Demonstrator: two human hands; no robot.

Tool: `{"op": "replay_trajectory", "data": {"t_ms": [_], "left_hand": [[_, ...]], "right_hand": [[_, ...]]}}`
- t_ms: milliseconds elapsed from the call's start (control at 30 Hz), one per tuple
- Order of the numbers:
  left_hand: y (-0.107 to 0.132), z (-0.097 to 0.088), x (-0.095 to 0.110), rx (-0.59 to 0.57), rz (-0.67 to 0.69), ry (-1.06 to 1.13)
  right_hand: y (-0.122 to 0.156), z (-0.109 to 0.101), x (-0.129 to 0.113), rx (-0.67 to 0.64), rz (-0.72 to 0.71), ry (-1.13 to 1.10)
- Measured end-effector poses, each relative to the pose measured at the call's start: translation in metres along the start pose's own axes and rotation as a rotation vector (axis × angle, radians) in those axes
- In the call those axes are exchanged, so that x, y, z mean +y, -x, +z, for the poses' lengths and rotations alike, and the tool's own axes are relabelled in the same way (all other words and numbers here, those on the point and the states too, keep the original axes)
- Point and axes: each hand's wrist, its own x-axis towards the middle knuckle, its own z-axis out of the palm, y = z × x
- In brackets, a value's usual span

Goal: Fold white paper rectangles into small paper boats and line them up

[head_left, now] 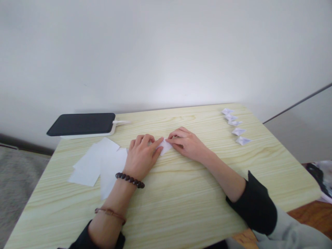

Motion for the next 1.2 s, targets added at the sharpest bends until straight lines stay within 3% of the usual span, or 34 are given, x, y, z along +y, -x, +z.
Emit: {"op": "replay_trajectory", "data": {"t_ms": [667, 1200], "left_hand": [[-0.002, -0.002, 0.002, -0.017, -0.006, -0.021], [-0.004, -0.006, 0.009, -0.047, -0.043, -0.076]], "right_hand": [[-0.001, -0.002, -0.002, -0.020, 0.005, -0.001], [0.000, -0.002, -0.011, 0.027, 0.146, 0.118]]}}
